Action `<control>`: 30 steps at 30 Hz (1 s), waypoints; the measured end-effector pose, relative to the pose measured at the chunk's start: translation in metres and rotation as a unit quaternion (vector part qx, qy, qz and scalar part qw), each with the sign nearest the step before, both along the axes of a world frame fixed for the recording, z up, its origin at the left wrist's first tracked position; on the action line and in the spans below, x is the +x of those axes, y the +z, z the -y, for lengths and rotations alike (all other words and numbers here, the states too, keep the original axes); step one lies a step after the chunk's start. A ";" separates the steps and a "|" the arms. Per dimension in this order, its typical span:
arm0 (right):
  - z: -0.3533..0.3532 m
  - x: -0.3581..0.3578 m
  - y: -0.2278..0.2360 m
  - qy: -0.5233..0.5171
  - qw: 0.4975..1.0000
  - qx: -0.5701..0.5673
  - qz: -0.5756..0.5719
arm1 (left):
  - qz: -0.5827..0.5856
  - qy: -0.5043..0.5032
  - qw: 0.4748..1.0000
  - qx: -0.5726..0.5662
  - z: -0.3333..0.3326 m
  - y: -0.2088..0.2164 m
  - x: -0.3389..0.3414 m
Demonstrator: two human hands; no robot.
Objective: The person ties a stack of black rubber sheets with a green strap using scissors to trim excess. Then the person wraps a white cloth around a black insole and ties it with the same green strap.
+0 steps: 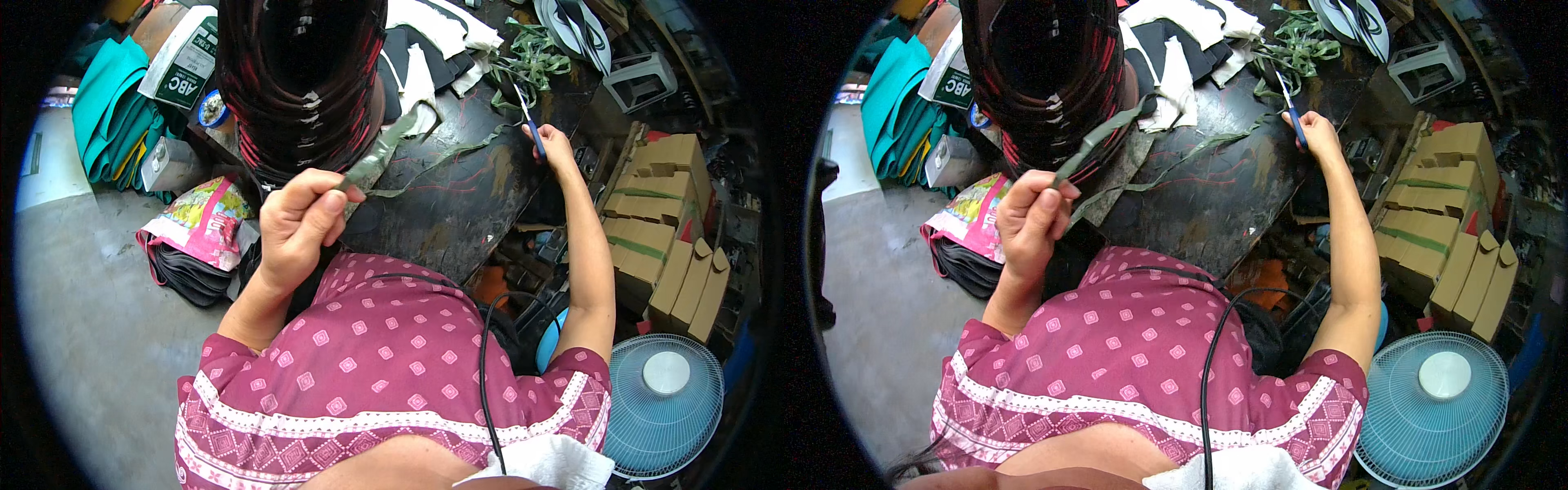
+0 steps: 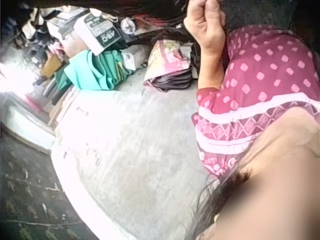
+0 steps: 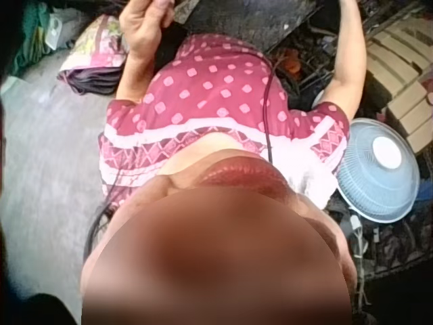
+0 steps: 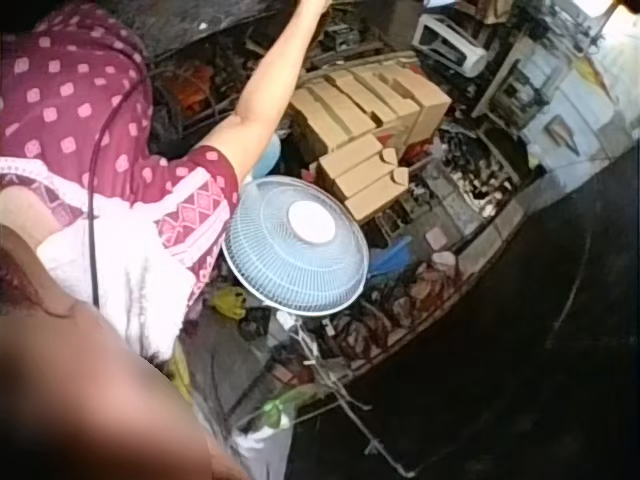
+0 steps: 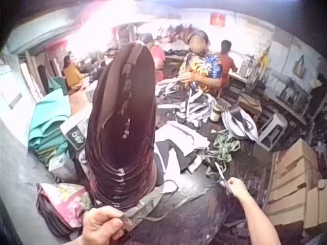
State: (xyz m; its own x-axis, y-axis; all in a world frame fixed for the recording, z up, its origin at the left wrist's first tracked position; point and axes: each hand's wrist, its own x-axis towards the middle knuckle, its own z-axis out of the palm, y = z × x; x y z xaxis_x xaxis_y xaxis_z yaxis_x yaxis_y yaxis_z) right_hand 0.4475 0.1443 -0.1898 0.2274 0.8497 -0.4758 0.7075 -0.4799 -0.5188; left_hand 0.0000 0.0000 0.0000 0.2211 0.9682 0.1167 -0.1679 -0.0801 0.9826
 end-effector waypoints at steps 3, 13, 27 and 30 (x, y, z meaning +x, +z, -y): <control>-0.007 -0.003 -0.004 0.031 0.985 0.051 0.164 | 0.053 0.024 0.997 0.052 -0.001 0.000 -0.006; 0.007 -0.070 0.073 0.125 0.955 0.266 -0.039 | -0.174 -0.046 0.983 -0.048 -0.011 -0.018 0.025; 0.117 -0.173 0.180 0.179 0.799 0.068 -0.570 | -0.196 -0.119 0.966 0.119 -0.008 -0.013 0.046; 0.115 -0.169 0.188 0.070 0.736 0.100 -0.666 | -0.226 -0.205 0.944 0.122 -0.003 -0.028 0.060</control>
